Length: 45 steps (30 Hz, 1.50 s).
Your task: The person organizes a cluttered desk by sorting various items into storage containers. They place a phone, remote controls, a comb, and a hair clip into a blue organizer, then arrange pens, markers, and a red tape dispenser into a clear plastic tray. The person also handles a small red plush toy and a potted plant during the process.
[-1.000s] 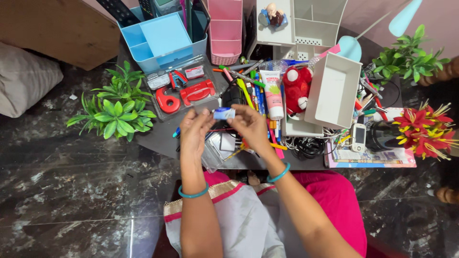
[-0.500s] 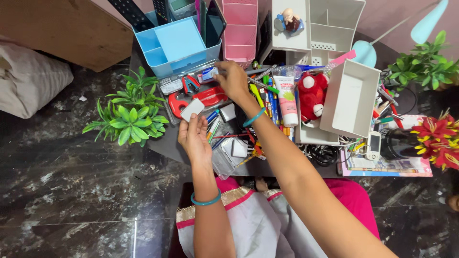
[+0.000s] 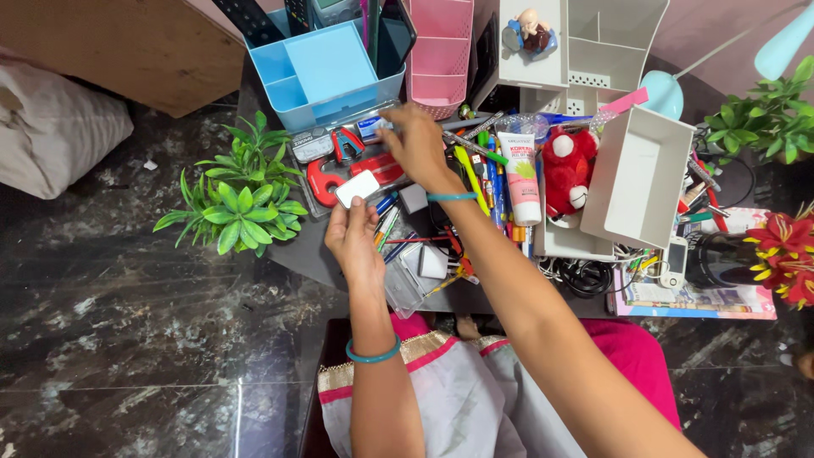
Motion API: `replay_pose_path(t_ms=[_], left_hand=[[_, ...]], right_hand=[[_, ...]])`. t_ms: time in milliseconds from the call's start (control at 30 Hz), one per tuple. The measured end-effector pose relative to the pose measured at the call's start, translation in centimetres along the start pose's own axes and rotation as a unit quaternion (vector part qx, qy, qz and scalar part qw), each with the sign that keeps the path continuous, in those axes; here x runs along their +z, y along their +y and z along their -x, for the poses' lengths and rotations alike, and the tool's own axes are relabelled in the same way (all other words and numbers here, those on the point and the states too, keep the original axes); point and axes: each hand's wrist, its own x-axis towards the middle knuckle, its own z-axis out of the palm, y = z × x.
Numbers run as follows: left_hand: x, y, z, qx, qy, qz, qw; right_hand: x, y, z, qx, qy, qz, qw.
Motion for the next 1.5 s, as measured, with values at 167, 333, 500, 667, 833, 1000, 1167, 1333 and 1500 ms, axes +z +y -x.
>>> replay_pose_path(t_ms=[167,333,500,667,833,1000,1167,1333,1500], left_hand=[[-0.2,-0.9,-0.6,0.056,-0.042,-0.086,0.994],[0.0,-1.3,-0.2,0.081,-0.038,-0.117,0.989],[0.3,-0.5,-0.2,0.087,0.011,-0.08,0.993],[0.5,0.3,-0.3,0.097,0.049,-0.073,0.991],[0.2,0.2,-0.4,0.118,0.103,-0.067,0.985],[-0.6,-0.5,-0.9,0.108,0.147,-0.038,0.983],[-1.5,-1.1,-1.6,0.082,0.165,0.005,0.983],[-1.6,-1.4,-1.7,0.032,0.136,0.063,0.988],[-1.6,-1.0,-1.4,0.017,0.119,0.089,0.989]], right_hand=[[-3.1,-0.6,3.0,0.112,-0.263,-0.254,0.924],[-3.9,-0.1,2.8,0.089,-0.192,-0.308,0.928],[-2.7,1.2,-1.0,-0.059,-0.041,-0.031,0.997],[-0.1,1.7,-2.0,-0.128,-0.015,0.046,0.991],[1.6,2.5,-2.6,-0.132,-0.03,0.185,0.973],[1.4,2.6,-2.6,-0.128,-0.025,0.173,0.976],[-1.8,2.4,0.2,-0.04,-0.005,0.102,0.994],[-5.1,2.4,3.9,0.007,-0.063,0.176,0.982],[-5.6,2.3,5.4,-0.03,-0.101,0.199,0.974]])
